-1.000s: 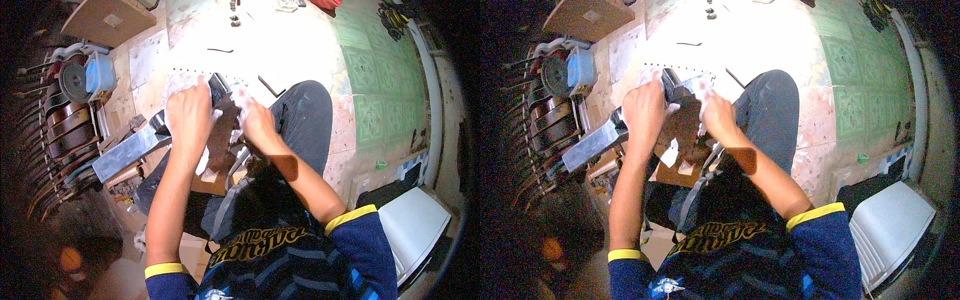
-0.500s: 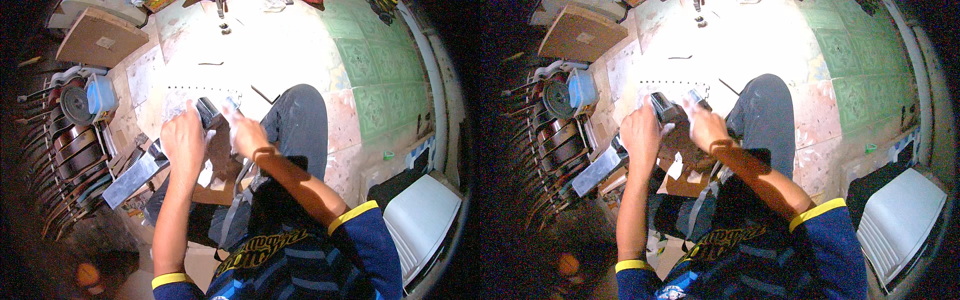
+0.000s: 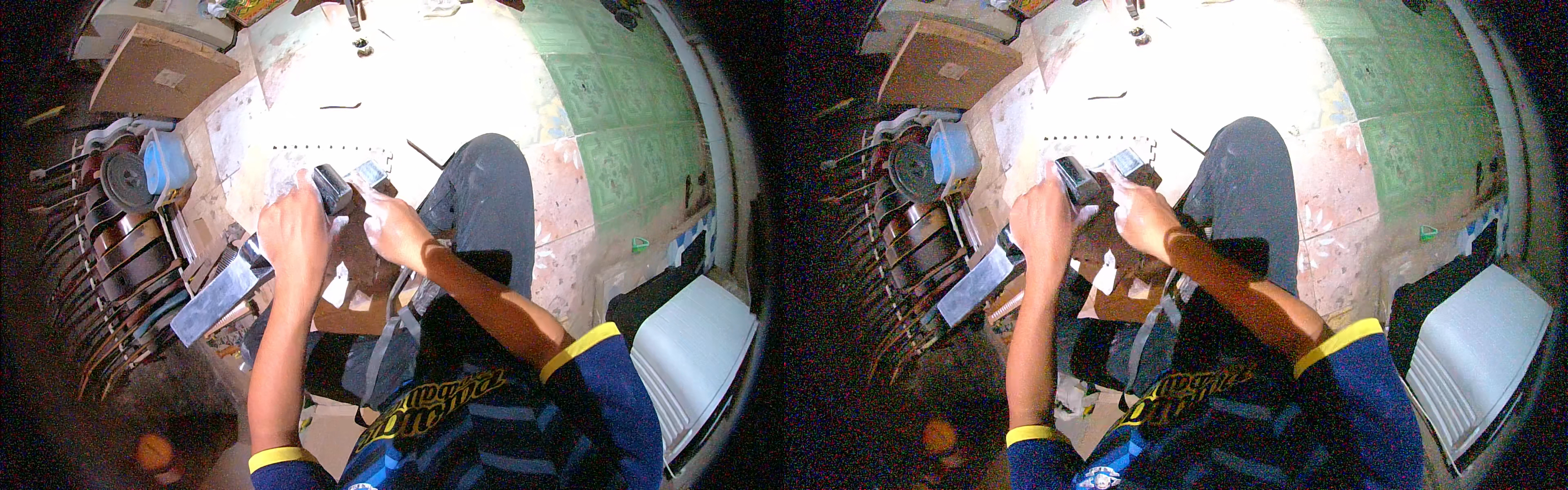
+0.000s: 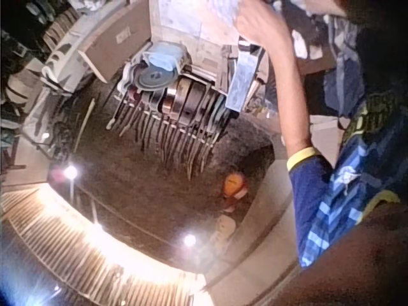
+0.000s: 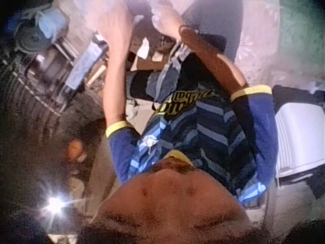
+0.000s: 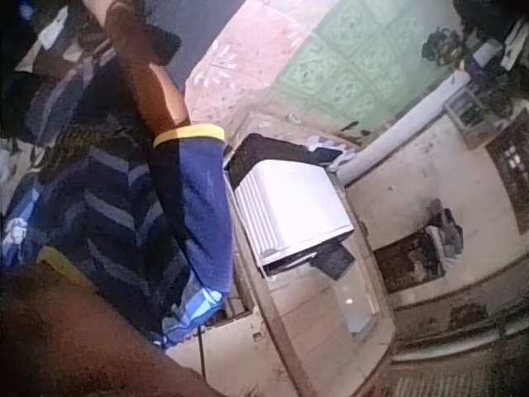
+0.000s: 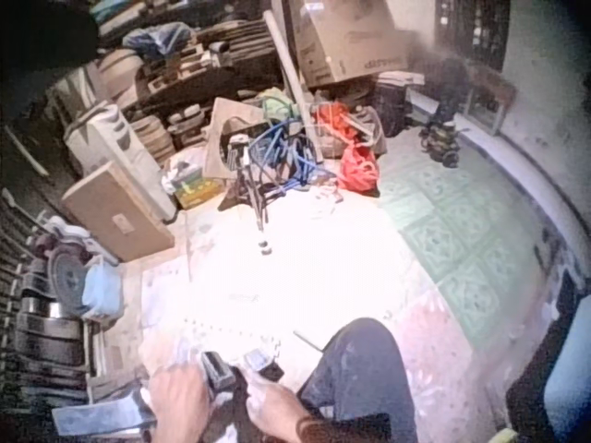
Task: The person sands the surface of a dark instrument body using a block-shaped sanding tool, rotating the object to work on different edges and flat surfaces.
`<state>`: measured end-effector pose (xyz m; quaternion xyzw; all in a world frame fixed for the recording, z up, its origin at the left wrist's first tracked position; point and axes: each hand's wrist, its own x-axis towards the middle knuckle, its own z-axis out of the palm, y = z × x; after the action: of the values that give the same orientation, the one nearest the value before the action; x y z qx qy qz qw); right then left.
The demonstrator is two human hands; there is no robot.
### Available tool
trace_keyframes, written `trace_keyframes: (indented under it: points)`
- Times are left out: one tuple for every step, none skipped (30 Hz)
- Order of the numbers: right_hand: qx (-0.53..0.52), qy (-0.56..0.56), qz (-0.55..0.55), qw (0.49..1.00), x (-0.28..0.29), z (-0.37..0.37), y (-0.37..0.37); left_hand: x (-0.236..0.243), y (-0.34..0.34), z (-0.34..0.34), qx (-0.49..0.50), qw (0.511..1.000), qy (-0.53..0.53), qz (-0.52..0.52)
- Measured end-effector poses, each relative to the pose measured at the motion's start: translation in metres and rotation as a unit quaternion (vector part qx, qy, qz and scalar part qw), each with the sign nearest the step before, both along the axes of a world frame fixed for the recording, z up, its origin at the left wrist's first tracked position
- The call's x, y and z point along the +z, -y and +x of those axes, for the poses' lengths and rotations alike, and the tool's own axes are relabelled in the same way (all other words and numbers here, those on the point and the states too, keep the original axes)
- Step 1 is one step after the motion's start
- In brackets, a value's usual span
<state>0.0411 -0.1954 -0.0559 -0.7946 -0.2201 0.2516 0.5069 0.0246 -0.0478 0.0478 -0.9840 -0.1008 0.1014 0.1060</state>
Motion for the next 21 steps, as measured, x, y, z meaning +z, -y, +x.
trace_keyframes:
  points:
    - [-0.003,0.024,-0.016,1.000,-0.008,0.005,0.000,0.004,0.004,0.000,0.006,1.000,-0.011,-0.009]
    - [-0.007,0.049,-0.032,0.998,-0.017,0.017,-0.002,0.004,0.005,-0.001,0.001,1.000,-0.001,-0.007]
    - [-0.010,0.074,-0.049,0.996,-0.025,0.026,-0.003,0.003,0.005,-0.002,-0.004,1.000,0.009,-0.006]
    - [-0.004,0.079,-0.037,0.996,-0.024,0.024,-0.006,0.003,0.002,-0.002,-0.010,1.000,0.020,-0.004]
    - [0.003,0.083,-0.026,0.996,-0.023,0.021,-0.008,0.001,0.000,-0.004,-0.013,1.000,0.020,-0.009]
    - [0.017,0.069,0.004,0.997,-0.019,0.007,-0.001,-0.001,-0.002,-0.007,-0.016,1.000,0.021,-0.014]
    - [0.034,0.057,0.034,0.997,-0.010,-0.002,0.005,-0.002,-0.004,-0.007,-0.017,0.999,0.023,-0.017]
    - [0.022,0.066,0.021,0.997,-0.013,-0.003,0.006,-0.004,-0.005,-0.006,-0.020,0.999,0.028,-0.008]
    - [0.009,0.078,0.009,0.997,-0.016,-0.001,0.005,-0.005,-0.006,-0.005,-0.023,0.999,0.033,0.002]
    - [-0.011,0.099,-0.024,0.995,-0.022,0.009,0.002,-0.009,-0.004,-0.005,-0.030,0.999,0.036,0.010]
    - [-0.031,0.118,-0.055,0.991,-0.027,0.017,-0.003,-0.009,-0.003,-0.006,-0.026,0.999,0.030,0.003]
    - [-0.014,0.121,-0.071,0.990,-0.032,0.024,-0.008,-0.008,-0.004,-0.005,-0.023,0.999,0.023,-0.005]
    - [-0.014,0.104,-0.049,0.993,-0.026,0.019,-0.006,-0.007,-0.006,-0.003,-0.016,1.000,0.020,-0.011]
    - [-0.013,0.089,-0.027,0.996,-0.013,0.010,-0.004,-0.009,-0.008,-0.005,-0.033,0.998,0.049,-0.005]
    - [-0.013,0.073,-0.006,0.997,-0.004,0.000,-0.001,-0.008,-0.007,-0.007,-0.035,0.998,0.048,-0.011]
    - [-0.012,0.095,-0.020,0.995,-0.011,-0.003,0.001,-0.002,-0.003,-0.007,-0.037,0.998,0.050,-0.014]
    - [-0.011,0.118,-0.036,0.992,-0.019,-0.005,0.003,-0.001,0.000,-0.007,-0.038,0.998,0.050,-0.020]
    - [-0.011,0.140,-0.052,0.989,-0.028,-0.007,0.004,-0.002,0.000,-0.006,-0.016,0.999,0.039,-0.026]
    - [-0.022,0.136,-0.100,0.985,-0.028,0.007,0.001,0.000,0.002,-0.004,-0.010,0.999,0.031,-0.022]
    - [-0.048,0.100,-0.116,0.987,-0.024,0.026,-0.004,0.004,0.005,-0.002,-0.004,1.000,0.023,-0.018]
    - [-0.042,0.095,-0.111,0.988,-0.026,0.026,-0.007,0.007,0.006,0.000,0.003,1.000,0.015,-0.015]
